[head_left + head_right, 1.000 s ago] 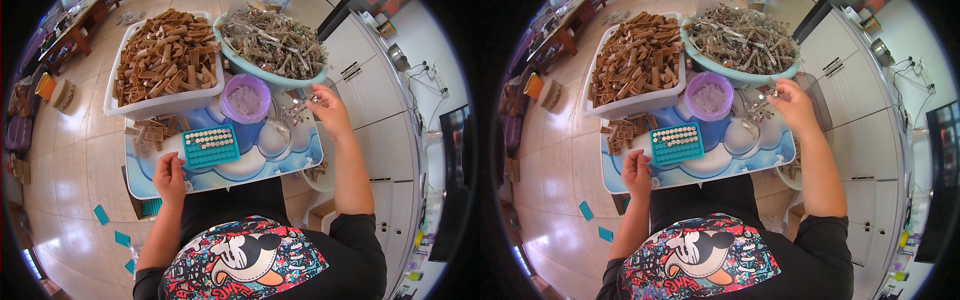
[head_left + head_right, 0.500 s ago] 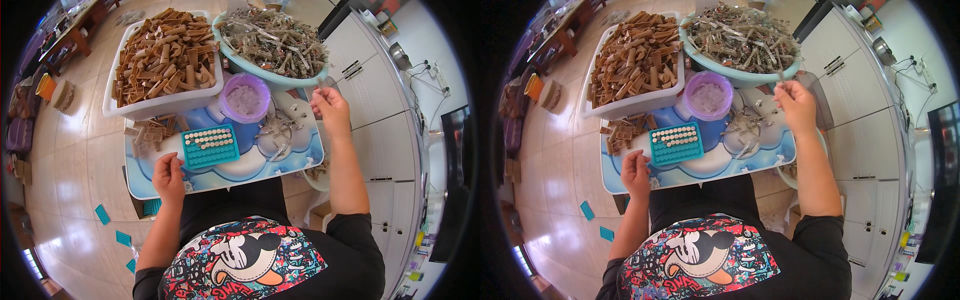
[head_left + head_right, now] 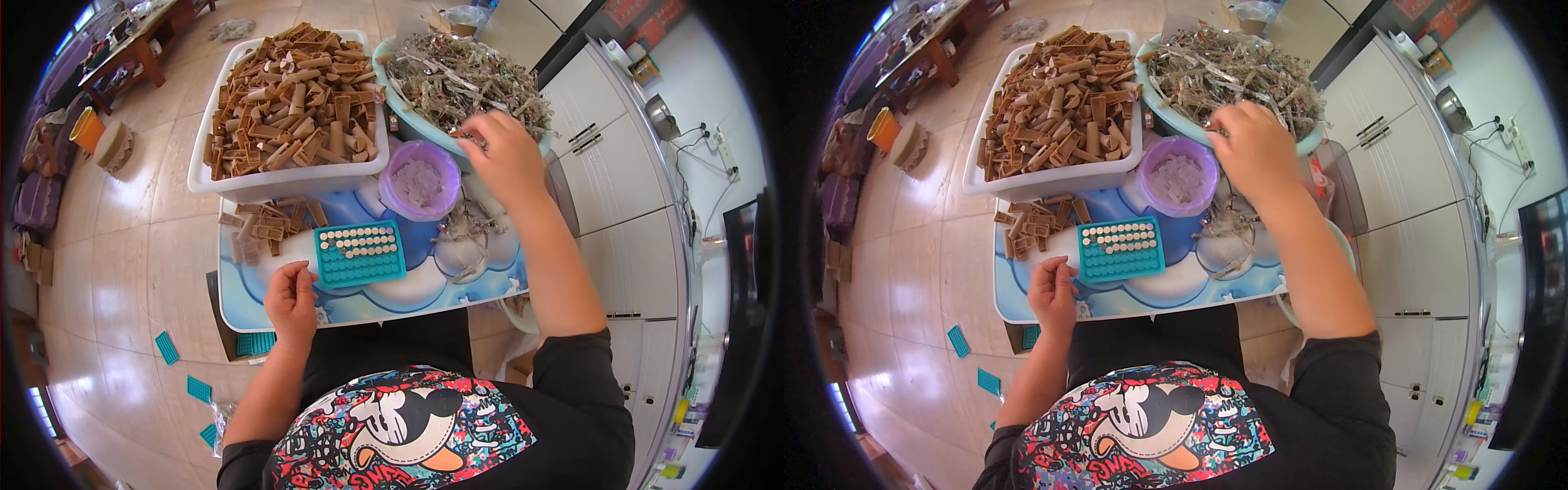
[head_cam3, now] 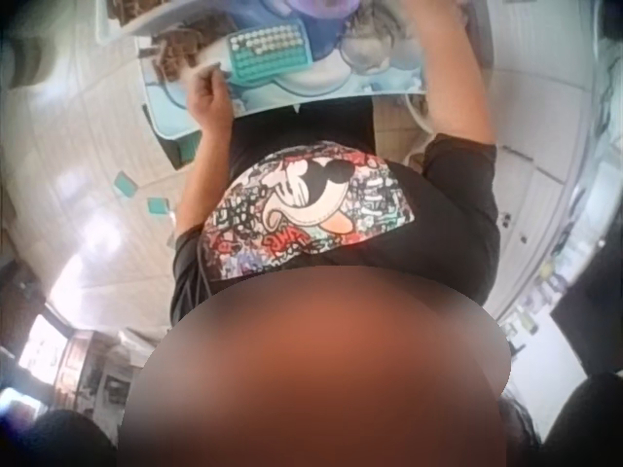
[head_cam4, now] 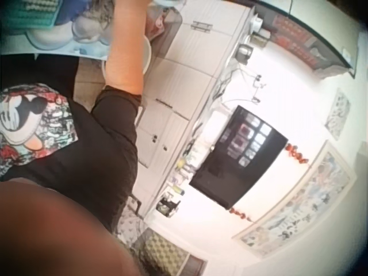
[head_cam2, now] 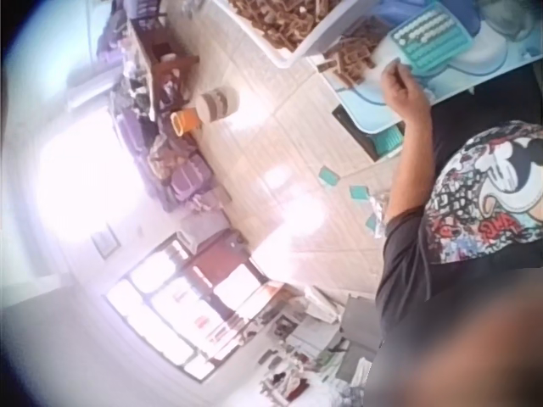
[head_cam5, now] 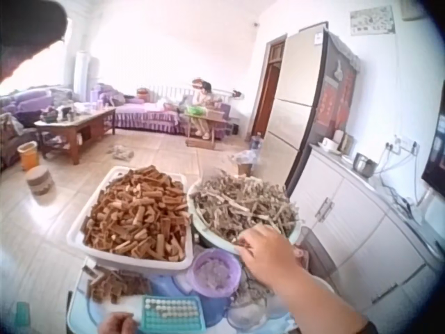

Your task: The person is assembling small rectangular cardboard tubes by inserting small plastic components into them.

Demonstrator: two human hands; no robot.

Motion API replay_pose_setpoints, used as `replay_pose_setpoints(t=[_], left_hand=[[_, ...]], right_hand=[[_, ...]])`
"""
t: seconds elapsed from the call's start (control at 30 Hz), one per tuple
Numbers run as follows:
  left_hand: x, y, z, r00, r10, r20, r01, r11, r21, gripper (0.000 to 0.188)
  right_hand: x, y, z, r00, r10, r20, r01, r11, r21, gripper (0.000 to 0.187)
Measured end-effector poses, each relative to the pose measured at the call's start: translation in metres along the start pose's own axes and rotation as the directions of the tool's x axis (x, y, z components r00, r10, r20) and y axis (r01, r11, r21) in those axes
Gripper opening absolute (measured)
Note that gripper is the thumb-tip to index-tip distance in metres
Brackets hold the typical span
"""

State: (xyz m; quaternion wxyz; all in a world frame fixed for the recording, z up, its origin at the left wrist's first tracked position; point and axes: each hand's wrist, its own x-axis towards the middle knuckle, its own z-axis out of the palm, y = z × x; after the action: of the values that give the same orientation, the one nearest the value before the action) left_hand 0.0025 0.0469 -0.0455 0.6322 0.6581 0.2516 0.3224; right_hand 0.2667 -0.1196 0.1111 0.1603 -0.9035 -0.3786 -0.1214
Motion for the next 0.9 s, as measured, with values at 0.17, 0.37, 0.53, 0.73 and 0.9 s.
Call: replay_pose_setpoints(t=[0.17, 0.37, 0.53, 0.73, 0.9], left_hand=[[0.0, 0.001, 0.002, 1.0, 0.004, 0.001, -0.004, 1.0, 0.004, 0.012], [0.0, 0.001, 0.001, 1.0, 0.021, -0.022, -0.021, 1.0, 0.012, 0.012], [-0.001, 0.001, 0.003, 0.999, 0.019, -0.038, -0.019, 1.0, -0.002, 0.011], [-0.002, 0.002, 0.001, 1.0, 0.016, -0.017, -0.016, 1.0, 0.014, 0.011], [0.002, 0.003, 0.005, 1.0, 0.021, 0.015, -0.022, 1.0, 0.02, 0.013]], right_hand=[[0.05, -0.027, 0.043, 0.924, -0.373, -0.086, 0.325, 0.884, -0.337, 0.058], [0.093, -0.024, 0.072, 0.921, -0.385, -0.061, 0.375, 0.917, -0.137, 0.033], [0.115, 0.007, 0.045, 0.955, -0.146, -0.26, 0.237, 0.9, 0.366, 0.016], [0.14, 0.047, -0.027, 0.889, 0.193, -0.415, 0.217, 0.621, 0.753, 0.015], [0.132, 0.101, -0.086, 0.831, 0.268, -0.486, 0.222, 0.642, 0.734, 0.017]])
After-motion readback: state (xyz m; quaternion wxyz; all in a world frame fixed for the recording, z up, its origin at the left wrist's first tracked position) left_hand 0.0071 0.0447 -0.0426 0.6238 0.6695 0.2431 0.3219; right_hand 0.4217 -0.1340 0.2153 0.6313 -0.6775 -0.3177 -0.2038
